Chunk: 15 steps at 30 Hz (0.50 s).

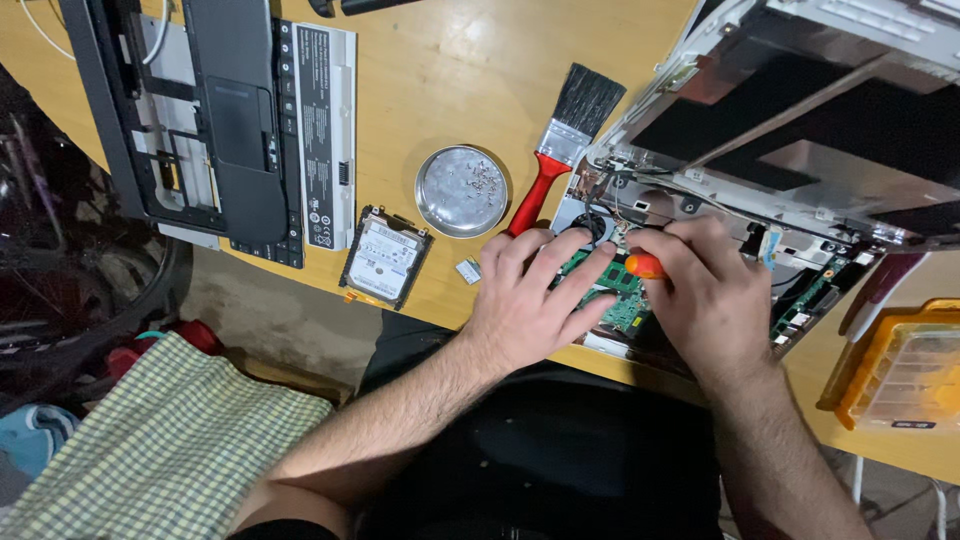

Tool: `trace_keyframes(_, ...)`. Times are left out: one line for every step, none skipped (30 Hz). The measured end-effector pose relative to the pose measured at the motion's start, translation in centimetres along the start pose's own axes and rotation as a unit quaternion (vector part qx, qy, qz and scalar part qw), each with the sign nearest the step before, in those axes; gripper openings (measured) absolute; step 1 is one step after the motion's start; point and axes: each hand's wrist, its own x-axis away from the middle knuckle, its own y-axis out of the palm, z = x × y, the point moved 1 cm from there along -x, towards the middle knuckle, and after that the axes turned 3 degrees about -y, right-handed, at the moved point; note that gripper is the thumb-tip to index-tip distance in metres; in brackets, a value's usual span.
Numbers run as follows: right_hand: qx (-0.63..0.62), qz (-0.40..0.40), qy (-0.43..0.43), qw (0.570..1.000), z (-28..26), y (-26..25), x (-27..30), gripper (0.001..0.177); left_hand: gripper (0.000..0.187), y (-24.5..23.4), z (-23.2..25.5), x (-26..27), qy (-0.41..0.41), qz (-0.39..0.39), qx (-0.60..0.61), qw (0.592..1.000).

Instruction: The person uses a screwdriver to remove screws from the internal components of a disassembled laptop. They then place a black plastic cover over the motherboard area and secure it with additional screws.

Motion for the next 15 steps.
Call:
trace_keyframes(0.000, 0.000, 0.000, 1.000, 0.1, 0.1, 0.2, 0.027, 0.047, 0.0, 0.0, -0.1, 0.000, 0.000, 0.000, 1.000)
trace_keyframes(0.003, -0.004, -0.003, 1.000, 0.3, 0.3, 0.4, 0.026, 0.044, -0.1, -0.1, -0.2, -0.006, 0.005, 0.016, 1.000)
trace_keyframes(0.006, -0.009, -0.006, 1.000, 0.4, 0.4, 0.5, 0.025, 0.042, -0.1, -0.1, -0.2, -0.012, 0.011, 0.031, 0.999)
trace_keyframes(0.006, -0.009, -0.006, 1.000, 0.3, 0.2, 0.4, 0.025, 0.042, -0.2, -0.1, -0.4, -0.013, 0.011, 0.031, 0.999)
trace_keyframes(0.004, -0.012, -0.004, 1.000, 0.1, 0.1, 0.2, 0.025, 0.040, -0.3, -0.1, -0.6, -0.023, 0.015, 0.045, 0.999)
trace_keyframes(0.002, -0.014, -0.002, 1.000, 0.0, -0.1, 0.0, 0.024, 0.037, -0.3, -0.1, -0.8, -0.034, 0.019, 0.059, 0.997)
trace_keyframes(0.002, -0.015, -0.003, 1.000, -0.1, -0.2, -0.1, 0.024, 0.037, -0.2, -0.2, -0.9, -0.035, 0.019, 0.059, 0.997)
trace_keyframes(-0.007, -0.017, -0.004, 1.000, -0.2, -0.4, -0.3, 0.024, 0.034, 0.0, -0.2, -1.0, -0.038, 0.029, 0.057, 0.997)
trace_keyframes(-0.016, -0.020, -0.004, 1.000, -0.3, -0.5, -0.4, 0.024, 0.032, 0.1, -0.2, -1.0, -0.041, 0.038, 0.055, 0.997)
trace_keyframes(-0.017, -0.020, -0.005, 1.000, -0.3, -0.4, -0.3, 0.024, 0.032, 0.3, -0.2, -0.9, -0.042, 0.039, 0.054, 0.997)
trace_keyframes(-0.004, -0.018, -0.005, 1.000, -0.3, -0.3, -0.1, 0.021, 0.031, 0.5, -0.1, -0.8, -0.039, 0.039, 0.053, 0.997)
trace_keyframes(0.009, -0.016, -0.005, 1.000, -0.3, -0.2, 0.1, 0.019, 0.030, 0.7, -0.1, -0.6, -0.037, 0.040, 0.052, 0.997)
trace_keyframes(0.008, -0.017, -0.006, 1.000, -0.4, -0.4, -0.1, 0.019, 0.030, 0.7, -0.1, -0.5, -0.038, 0.040, 0.051, 0.997)
trace_keyframes(0.017, -0.018, -0.010, 1.000, -0.6, -0.5, -0.2, 0.019, 0.029, 0.7, 0.0, -0.5, -0.034, 0.041, 0.049, 0.997)
trace_keyframes(0.026, -0.018, -0.015, 0.999, -0.7, -0.6, -0.4, 0.019, 0.027, 0.8, 0.0, -0.4, -0.031, 0.041, 0.047, 0.998)
